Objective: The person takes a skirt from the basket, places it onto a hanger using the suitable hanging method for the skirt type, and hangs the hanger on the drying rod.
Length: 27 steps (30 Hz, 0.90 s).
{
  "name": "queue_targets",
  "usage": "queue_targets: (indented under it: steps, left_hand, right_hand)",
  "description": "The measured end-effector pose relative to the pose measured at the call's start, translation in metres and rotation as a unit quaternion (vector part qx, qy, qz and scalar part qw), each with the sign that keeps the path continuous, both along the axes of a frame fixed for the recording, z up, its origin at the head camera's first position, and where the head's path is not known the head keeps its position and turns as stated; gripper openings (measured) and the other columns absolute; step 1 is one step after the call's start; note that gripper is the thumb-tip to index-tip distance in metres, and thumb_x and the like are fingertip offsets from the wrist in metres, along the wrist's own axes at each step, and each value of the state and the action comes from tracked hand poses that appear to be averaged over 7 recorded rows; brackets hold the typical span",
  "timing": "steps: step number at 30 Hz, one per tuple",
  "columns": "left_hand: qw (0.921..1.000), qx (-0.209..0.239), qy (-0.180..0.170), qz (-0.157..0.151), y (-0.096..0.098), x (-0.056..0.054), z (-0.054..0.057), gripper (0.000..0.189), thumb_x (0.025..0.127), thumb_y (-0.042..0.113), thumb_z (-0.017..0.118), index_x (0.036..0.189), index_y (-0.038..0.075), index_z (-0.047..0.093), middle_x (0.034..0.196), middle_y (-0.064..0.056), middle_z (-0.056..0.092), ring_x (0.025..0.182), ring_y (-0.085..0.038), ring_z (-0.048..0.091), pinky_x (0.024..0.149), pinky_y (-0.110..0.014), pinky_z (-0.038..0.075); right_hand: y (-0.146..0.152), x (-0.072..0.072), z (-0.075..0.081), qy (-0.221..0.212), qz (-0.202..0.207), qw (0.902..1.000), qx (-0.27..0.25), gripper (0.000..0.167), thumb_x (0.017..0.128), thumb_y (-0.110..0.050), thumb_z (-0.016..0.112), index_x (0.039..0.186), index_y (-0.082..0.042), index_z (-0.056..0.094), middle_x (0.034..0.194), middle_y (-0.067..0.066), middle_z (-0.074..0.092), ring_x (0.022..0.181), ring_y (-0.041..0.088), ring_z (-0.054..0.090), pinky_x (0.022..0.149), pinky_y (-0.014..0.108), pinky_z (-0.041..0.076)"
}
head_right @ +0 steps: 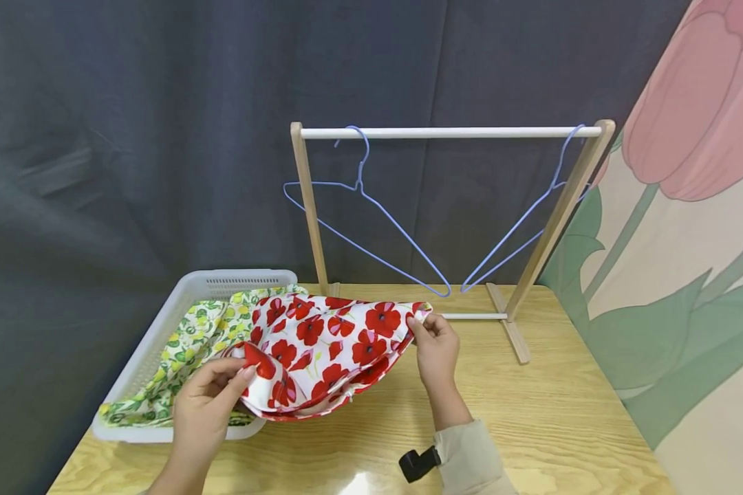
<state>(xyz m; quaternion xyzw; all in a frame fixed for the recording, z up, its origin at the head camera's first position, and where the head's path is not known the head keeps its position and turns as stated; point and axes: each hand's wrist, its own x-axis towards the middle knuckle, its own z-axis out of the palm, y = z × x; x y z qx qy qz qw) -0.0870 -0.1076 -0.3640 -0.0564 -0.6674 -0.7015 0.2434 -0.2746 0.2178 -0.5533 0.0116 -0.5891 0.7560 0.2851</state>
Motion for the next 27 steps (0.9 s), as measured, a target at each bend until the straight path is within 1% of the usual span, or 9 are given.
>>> queue_targets:
  steps: [3,4,5,8,10,11,16,22,27]
  left_hand:
    - [1.0000,0.000,-0.009,0.000,0.001,0.002,-0.005,0.011,0.073,-0.006,0.063,0.083,-0.003,0.061,0.072,-0.007,0.056,0.058,-0.009,0.047,0.048,-0.017,0.040]
    - [0.9999,0.002,-0.011,-0.002,0.002,0.002,-0.007,0.011,0.073,-0.006,0.063,0.083,-0.003,0.060,0.072,-0.008,0.056,0.058,-0.009,0.047,0.048,-0.017,0.040]
    - [0.9999,0.002,-0.016,-0.003,0.002,0.002,-0.009,0.011,0.073,-0.007,0.063,0.083,-0.004,0.059,0.073,-0.007,0.055,0.059,-0.009,0.047,0.049,-0.017,0.040]
    - [0.9998,0.009,-0.007,-0.018,0.001,0.003,-0.018,0.012,0.074,-0.006,0.062,0.086,-0.005,0.057,0.074,-0.009,0.052,0.061,-0.010,0.047,0.050,-0.017,0.041]
    - [0.9993,0.015,-0.001,-0.034,-0.003,-0.001,-0.034,0.014,0.076,-0.004,0.061,0.088,-0.003,0.056,0.076,-0.009,0.051,0.062,-0.011,0.048,0.049,-0.017,0.041]
    - [0.9992,0.013,-0.012,-0.036,-0.004,-0.001,-0.038,0.014,0.077,-0.001,0.062,0.089,-0.002,0.056,0.077,-0.010,0.050,0.063,-0.011,0.048,0.048,-0.018,0.041]
    - [0.9975,0.033,-0.027,-0.057,-0.010,-0.006,-0.066,0.017,0.078,0.007,0.063,0.092,0.001,0.055,0.080,-0.011,0.048,0.067,-0.012,0.049,0.048,-0.017,0.043]
    - [0.9933,0.019,-0.106,-0.041,-0.005,0.000,-0.055,0.030,0.076,-0.003,0.060,0.102,-0.003,0.045,0.084,-0.013,0.050,0.069,-0.011,0.051,0.056,-0.018,0.045]
    - [0.9764,0.002,-0.210,-0.053,-0.002,0.004,-0.043,0.047,0.076,-0.007,0.057,0.117,-0.003,0.034,0.082,-0.011,0.051,0.067,-0.010,0.051,0.058,-0.020,0.045]
  right_hand:
    - [0.002,0.001,-0.011,-0.013,-0.015,0.9997,0.013,0.019,0.071,-0.008,0.070,0.083,0.002,0.059,0.065,0.010,0.055,0.057,0.021,0.060,0.050,0.034,0.050]
    - [-0.005,0.015,0.009,-0.014,-0.003,0.9999,0.004,0.016,0.072,-0.006,0.069,0.082,0.003,0.059,0.064,0.011,0.055,0.056,0.021,0.059,0.050,0.033,0.050]
    - [-0.002,0.010,-0.003,-0.006,-0.009,0.9999,0.012,0.018,0.072,-0.009,0.070,0.083,0.002,0.059,0.065,0.010,0.056,0.057,0.021,0.060,0.050,0.034,0.050]
    - [-0.003,0.014,-0.003,-0.016,-0.008,0.9997,0.014,0.018,0.073,-0.007,0.069,0.083,0.003,0.058,0.066,0.011,0.056,0.057,0.022,0.060,0.050,0.034,0.050]
    - [-0.005,0.016,-0.002,-0.020,-0.012,0.9995,0.020,0.020,0.072,-0.010,0.069,0.082,0.002,0.058,0.066,0.011,0.056,0.058,0.023,0.060,0.051,0.034,0.050]
    - [0.002,0.003,-0.024,-0.029,-0.031,0.9985,0.034,0.025,0.071,-0.015,0.071,0.084,0.002,0.058,0.068,0.012,0.056,0.059,0.024,0.061,0.051,0.035,0.050]
    - [-0.001,0.007,-0.025,-0.048,-0.053,0.9966,0.043,0.030,0.069,-0.021,0.073,0.083,0.001,0.059,0.068,0.014,0.054,0.058,0.025,0.059,0.051,0.035,0.049]
    - [-0.003,0.011,-0.025,-0.069,-0.056,0.9953,0.039,0.030,0.069,-0.021,0.073,0.083,0.001,0.059,0.068,0.012,0.050,0.056,0.022,0.058,0.051,0.034,0.050]
    - [-0.005,0.012,-0.027,-0.080,-0.055,0.9946,0.037,0.031,0.068,-0.019,0.074,0.082,0.003,0.058,0.068,0.012,0.049,0.056,0.022,0.058,0.051,0.034,0.050]
